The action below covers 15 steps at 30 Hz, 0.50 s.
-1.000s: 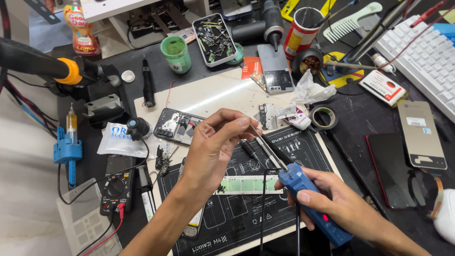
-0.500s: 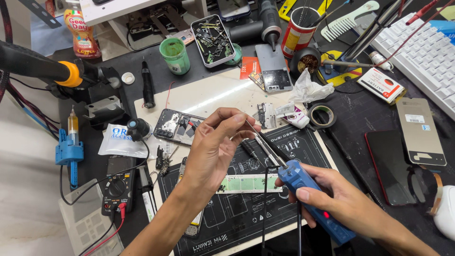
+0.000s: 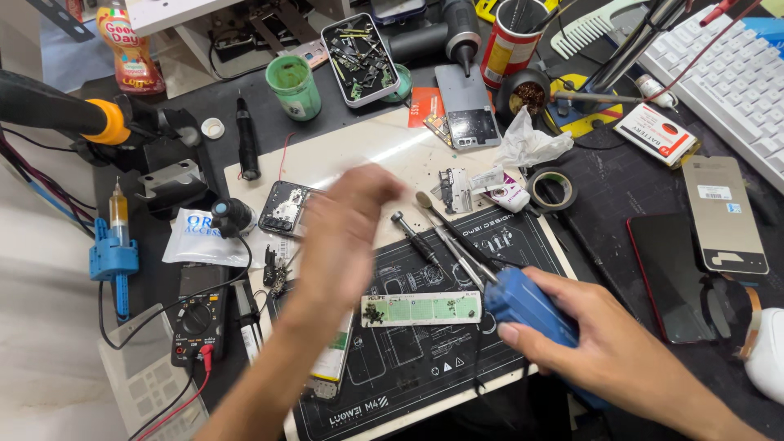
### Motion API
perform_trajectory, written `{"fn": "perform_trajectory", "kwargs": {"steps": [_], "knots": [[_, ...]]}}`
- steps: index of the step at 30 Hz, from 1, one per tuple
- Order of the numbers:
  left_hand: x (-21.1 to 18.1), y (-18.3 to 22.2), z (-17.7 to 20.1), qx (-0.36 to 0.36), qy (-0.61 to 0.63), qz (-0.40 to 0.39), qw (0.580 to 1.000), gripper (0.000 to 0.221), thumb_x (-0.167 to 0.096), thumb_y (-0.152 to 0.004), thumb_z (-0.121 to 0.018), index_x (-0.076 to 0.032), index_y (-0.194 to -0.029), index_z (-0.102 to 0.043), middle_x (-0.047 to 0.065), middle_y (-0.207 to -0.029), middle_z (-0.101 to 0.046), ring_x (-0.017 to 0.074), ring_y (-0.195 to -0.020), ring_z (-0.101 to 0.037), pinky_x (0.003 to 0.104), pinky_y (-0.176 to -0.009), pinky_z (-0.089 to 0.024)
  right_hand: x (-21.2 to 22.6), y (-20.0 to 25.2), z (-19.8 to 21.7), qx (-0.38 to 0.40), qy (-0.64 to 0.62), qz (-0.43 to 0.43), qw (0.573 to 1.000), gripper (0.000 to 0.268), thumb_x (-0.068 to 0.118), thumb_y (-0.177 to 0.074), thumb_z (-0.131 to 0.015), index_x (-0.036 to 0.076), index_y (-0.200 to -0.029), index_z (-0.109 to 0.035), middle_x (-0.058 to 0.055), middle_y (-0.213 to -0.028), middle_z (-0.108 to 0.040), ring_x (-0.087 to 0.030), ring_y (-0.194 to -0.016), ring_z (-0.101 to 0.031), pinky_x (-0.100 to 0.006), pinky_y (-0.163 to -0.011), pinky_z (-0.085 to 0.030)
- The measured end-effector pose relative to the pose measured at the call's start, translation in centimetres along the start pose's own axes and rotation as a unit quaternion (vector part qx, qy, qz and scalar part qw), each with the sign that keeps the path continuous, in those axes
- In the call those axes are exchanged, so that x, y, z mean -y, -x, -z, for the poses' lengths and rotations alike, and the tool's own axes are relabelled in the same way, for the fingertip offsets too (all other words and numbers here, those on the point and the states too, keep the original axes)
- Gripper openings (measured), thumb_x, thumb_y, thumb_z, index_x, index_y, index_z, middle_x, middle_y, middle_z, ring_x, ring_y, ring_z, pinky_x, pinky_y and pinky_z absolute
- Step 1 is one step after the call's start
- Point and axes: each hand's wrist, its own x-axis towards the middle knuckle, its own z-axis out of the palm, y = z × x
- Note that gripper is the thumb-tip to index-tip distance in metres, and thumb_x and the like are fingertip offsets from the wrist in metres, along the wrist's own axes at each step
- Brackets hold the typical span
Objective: The person unscrews and removes the internal components of a phone, then uses a soldering iron to apply solder to the plastic frame.
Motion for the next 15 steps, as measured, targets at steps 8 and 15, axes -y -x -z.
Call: {"fn": "perform_trajectory", "kwargs": {"steps": [8,15], "knots": [[0.5,0.4,0.7,0.008,-0.21,0.008,0.978,0.014,-0.015,-0.103,-0.06,-0.002,-0.102,-0.063,0.008,-0.087,-0.07,0.0176,-0.082,-0.075,0.03,-0.084,-0.059,-1.2,0.0,0.9,-0.027,-0.104,0.001,0.994,0.052,0.024,-0.088,-0.078,0.006,-0.134,-0.064,-0.002,-0.081,-0.063,-0.009,-0.066,-0.056,-0.027,-0.055,-0.053],[2.7,0.0,0.1,0.049,-0.423,0.066,0.903,0.022,-0.022,-0.101,-0.054,-0.003,-0.091,-0.059,0.001,-0.062,-0.054,0.0091,-0.058,-0.06,0.028,-0.054,-0.048,-2.4,0.1,1.6,-0.023,-0.134,0.023,0.99,0.048,0.024,-0.091,-0.077,0.005,-0.132,-0.063,-0.003,-0.079,-0.063,-0.01,-0.067,-0.059,-0.027,-0.058,-0.056]]}}
